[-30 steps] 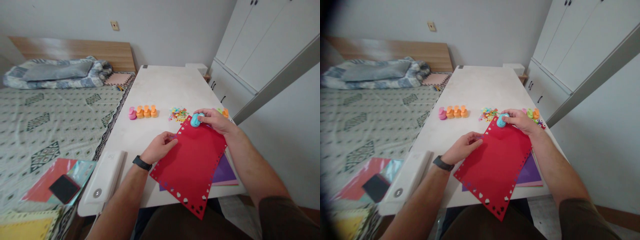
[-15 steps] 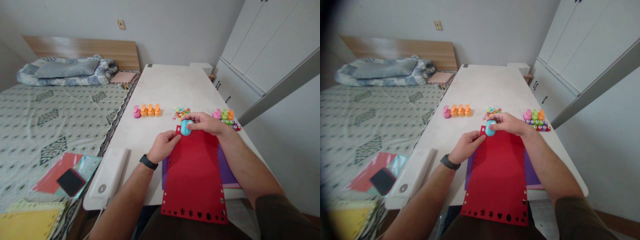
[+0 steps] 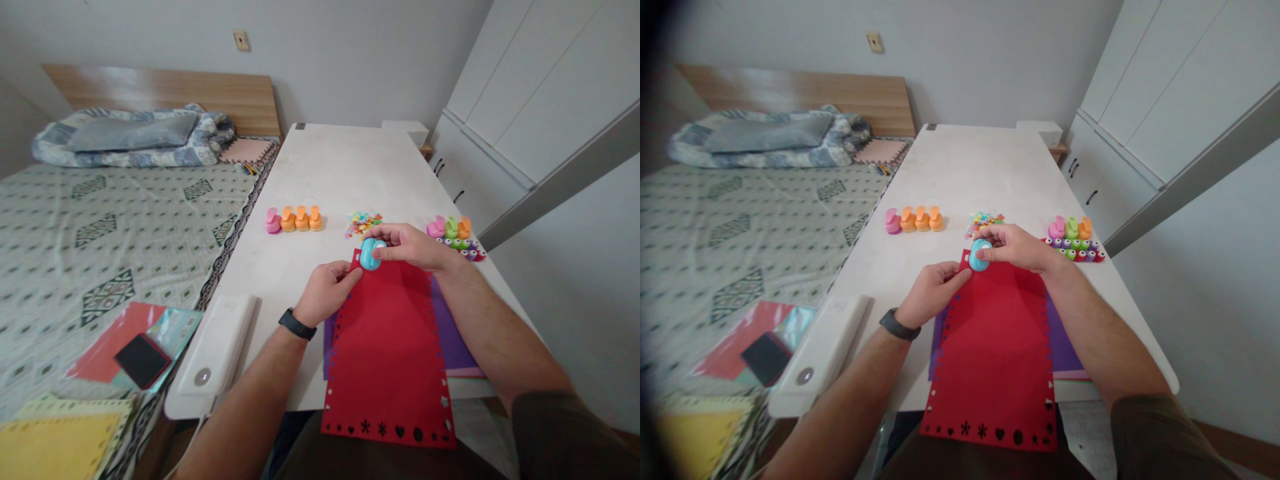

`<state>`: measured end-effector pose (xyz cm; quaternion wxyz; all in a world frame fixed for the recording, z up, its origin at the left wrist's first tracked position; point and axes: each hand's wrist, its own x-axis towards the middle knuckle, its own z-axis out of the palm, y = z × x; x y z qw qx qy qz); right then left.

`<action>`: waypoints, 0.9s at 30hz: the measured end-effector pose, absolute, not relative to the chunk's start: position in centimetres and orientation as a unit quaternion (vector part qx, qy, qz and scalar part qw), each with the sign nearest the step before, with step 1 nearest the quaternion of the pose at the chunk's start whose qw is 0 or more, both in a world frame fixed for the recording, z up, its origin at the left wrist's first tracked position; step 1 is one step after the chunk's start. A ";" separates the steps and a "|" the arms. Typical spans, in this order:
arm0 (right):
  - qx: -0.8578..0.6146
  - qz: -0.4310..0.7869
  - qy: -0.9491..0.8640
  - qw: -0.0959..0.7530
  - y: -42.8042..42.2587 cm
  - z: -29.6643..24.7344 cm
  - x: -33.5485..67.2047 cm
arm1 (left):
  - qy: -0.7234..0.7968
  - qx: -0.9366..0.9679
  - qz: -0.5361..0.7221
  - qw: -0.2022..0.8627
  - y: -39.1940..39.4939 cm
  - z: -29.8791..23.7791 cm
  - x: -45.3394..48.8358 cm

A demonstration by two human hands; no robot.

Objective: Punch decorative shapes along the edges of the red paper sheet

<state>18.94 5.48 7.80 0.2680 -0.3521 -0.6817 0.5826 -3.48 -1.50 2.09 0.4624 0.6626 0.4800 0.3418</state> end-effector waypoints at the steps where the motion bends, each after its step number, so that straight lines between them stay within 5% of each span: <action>1: -0.352 0.582 -0.682 0.270 5.5 7.7 18.9 | 0.480 0.661 0.341 0.466 -1.5 2.1 -3.5; 27: -0.392 0.595 -0.634 0.302 5.2 7.0 17.5 | 0.493 0.685 0.317 0.432 -1.4 2.0 -3.6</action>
